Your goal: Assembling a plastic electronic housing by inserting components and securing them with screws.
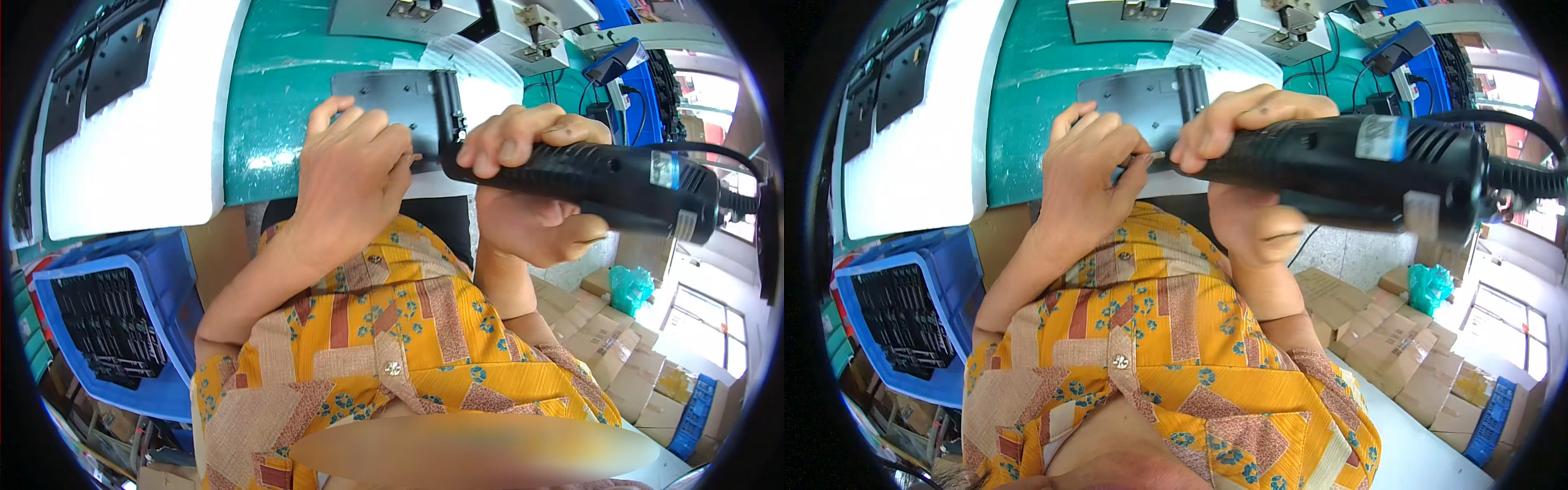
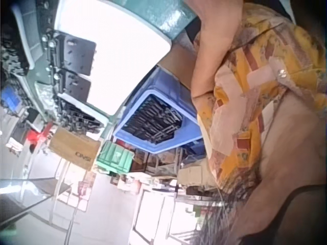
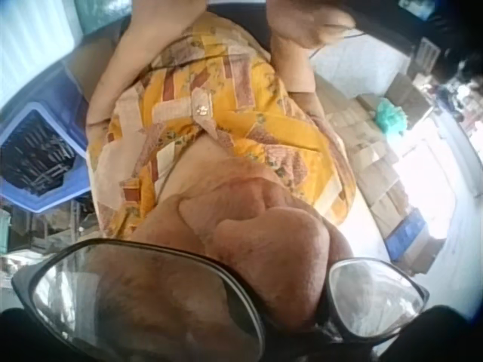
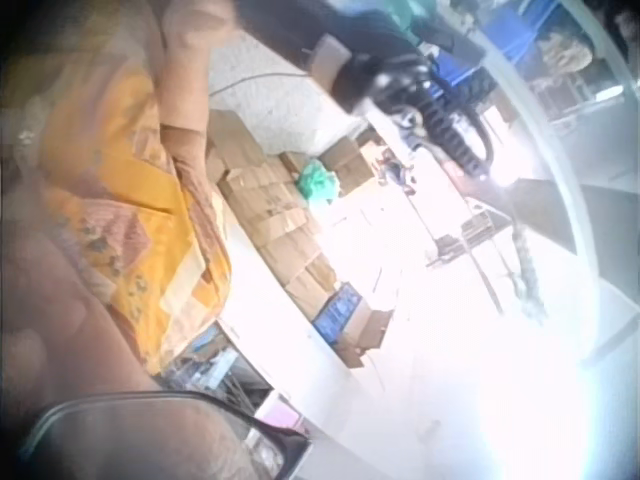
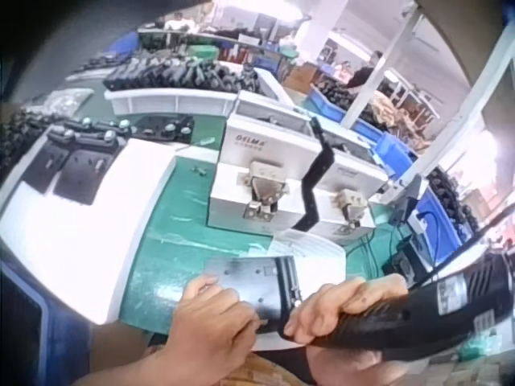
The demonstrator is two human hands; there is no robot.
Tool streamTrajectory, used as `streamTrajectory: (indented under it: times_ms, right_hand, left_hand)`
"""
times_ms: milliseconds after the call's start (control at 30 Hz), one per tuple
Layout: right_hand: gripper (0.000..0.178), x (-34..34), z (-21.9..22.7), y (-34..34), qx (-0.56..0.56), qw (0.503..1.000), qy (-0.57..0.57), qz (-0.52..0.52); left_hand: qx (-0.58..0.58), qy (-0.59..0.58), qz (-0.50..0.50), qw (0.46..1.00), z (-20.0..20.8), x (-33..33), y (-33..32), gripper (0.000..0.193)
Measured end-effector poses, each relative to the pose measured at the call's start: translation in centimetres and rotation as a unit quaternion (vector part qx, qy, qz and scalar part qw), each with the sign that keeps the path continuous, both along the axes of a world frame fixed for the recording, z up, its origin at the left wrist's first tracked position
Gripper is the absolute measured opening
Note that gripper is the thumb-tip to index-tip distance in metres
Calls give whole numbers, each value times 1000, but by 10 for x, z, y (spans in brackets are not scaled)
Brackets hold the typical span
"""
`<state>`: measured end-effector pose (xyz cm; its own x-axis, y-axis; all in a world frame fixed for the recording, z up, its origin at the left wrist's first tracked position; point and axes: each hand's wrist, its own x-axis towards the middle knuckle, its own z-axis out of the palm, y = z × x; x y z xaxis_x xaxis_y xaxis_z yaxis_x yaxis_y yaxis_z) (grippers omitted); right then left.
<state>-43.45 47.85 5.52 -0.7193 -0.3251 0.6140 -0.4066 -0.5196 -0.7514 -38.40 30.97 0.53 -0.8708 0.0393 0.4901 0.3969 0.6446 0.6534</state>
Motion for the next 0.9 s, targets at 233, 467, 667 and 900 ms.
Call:
streamTrajectory:
  times_ms: [233,467,667,900]
  right_hand:
    - [70,-55,18,52,-105,994,18,-2]
    - [83,-105,69,96,-24,990,113,-82]
    - [85,-127,81,99,-8,990,121,-74]
    - [84,-129,78,95,2,992,109,-59]
  left_hand:
    - [-6,-35,-7,999,6,-1,0,12]
    - [-17,-48,-20,998,22,3,-4,13]
    - [-23,-53,-22,998,28,7,-5,13]
    - [-33,-39,-29,998,29,16,-9,16]
